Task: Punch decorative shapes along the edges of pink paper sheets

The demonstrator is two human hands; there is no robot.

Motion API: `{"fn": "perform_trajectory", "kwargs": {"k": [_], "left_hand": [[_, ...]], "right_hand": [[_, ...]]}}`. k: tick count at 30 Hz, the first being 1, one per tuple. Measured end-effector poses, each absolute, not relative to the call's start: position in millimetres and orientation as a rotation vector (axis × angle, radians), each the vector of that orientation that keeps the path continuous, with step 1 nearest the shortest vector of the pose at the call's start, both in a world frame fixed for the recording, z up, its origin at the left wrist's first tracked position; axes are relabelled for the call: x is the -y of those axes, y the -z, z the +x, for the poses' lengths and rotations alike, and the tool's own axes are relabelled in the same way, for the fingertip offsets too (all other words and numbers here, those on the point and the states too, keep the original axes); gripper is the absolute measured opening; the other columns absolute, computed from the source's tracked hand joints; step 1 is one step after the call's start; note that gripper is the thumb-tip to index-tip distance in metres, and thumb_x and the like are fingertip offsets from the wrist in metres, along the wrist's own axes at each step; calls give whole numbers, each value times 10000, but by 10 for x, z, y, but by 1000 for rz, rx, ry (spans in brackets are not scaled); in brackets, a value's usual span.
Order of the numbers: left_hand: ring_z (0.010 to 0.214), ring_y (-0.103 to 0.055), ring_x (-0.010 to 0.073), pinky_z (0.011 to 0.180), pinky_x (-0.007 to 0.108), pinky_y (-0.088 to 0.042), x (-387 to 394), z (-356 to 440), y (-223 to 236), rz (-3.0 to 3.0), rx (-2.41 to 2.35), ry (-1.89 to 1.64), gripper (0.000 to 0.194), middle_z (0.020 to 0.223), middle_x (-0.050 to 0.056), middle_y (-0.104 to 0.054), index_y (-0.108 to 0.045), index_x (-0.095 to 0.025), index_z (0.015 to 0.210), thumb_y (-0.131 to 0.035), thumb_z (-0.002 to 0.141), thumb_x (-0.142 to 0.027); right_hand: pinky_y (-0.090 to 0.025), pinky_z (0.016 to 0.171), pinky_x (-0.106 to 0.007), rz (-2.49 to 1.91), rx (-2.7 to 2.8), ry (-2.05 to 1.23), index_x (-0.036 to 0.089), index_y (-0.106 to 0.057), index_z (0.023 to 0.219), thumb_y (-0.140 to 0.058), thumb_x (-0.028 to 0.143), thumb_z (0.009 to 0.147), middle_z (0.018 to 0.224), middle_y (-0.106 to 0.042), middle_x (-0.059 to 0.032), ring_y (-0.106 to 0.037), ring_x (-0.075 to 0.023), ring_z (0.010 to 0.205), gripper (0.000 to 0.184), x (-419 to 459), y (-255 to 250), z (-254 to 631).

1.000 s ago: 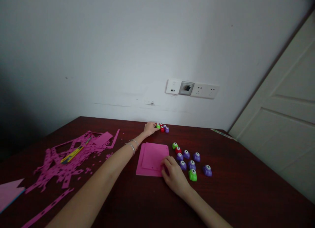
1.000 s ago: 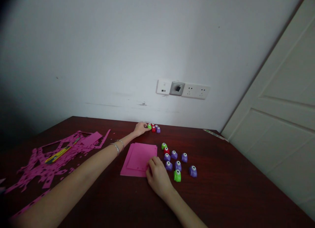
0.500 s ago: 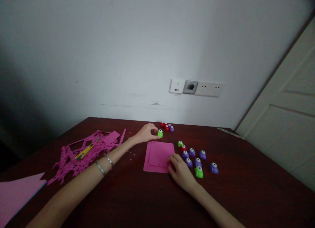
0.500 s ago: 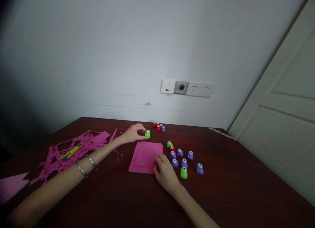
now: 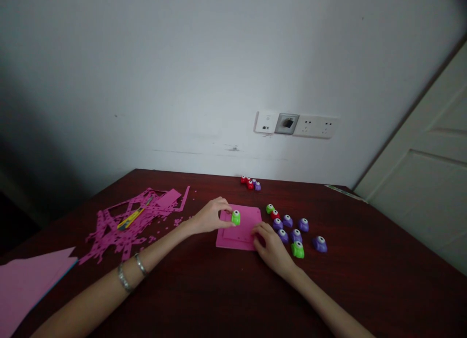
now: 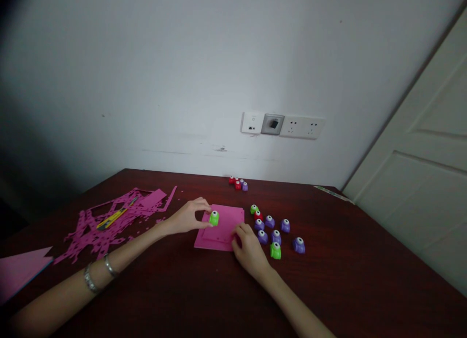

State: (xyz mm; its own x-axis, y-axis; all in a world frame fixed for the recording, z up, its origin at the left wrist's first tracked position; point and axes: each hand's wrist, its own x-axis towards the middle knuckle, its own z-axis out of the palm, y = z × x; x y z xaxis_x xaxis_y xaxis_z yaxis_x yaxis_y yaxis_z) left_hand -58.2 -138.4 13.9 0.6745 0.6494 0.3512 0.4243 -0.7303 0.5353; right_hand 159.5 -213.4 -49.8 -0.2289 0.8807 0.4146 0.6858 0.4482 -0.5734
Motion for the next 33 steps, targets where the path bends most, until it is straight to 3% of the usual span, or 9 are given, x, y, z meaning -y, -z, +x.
{"fn": "perform_trajectory", "kwargs": {"k": [11, 16, 21, 33], "left_hand": [[827, -488, 158, 754, 273, -400, 1476, -504, -116, 2515, -817, -760, 299, 820, 29, -573, -642, -173, 889, -667, 691, -396], [801, -477, 165, 736, 297, -404, 1517, -468, -96, 2583, -782, -840, 268, 788, 27, -571, -635, -161, 862, -675, 684, -357], [784, -474, 163, 722, 301, -410, 1535, -446, -71, 2618, -747, -924, 215, 776, 25, -568, -626, -160, 849, -663, 690, -300], [794, -461, 163, 734, 314, -411, 1565, -408, 30, 2687, -802, -990, 161, 789, 23, -540, -610, -156, 837, -628, 720, -264]], "right_hand": [[-439, 785, -308, -1248, 1854, -357, 172, -609, 803, -465, 132, 778, 902, -577, -67, -548, -176, 855, 152, 2121, 466, 1616], [-447, 580, -256, -1391, 1709, -431, 150, -622, 812, -510, 314, 804, 716, -623, -51, -563, -154, 625, 198, 2202, 219, 1529], [-386, 469, -222, -1509, 1765, -488, 154, -647, 647, -542, 436, 769, 563, -628, -36, -548, -139, 509, 325, 2262, -3, 1365], [-342, 406, -206, -1605, 1793, -390, 163, -622, 586, -529, 421, 761, 513, -627, -31, -562, -133, 435, 325, 2107, 2, 1253]]}}
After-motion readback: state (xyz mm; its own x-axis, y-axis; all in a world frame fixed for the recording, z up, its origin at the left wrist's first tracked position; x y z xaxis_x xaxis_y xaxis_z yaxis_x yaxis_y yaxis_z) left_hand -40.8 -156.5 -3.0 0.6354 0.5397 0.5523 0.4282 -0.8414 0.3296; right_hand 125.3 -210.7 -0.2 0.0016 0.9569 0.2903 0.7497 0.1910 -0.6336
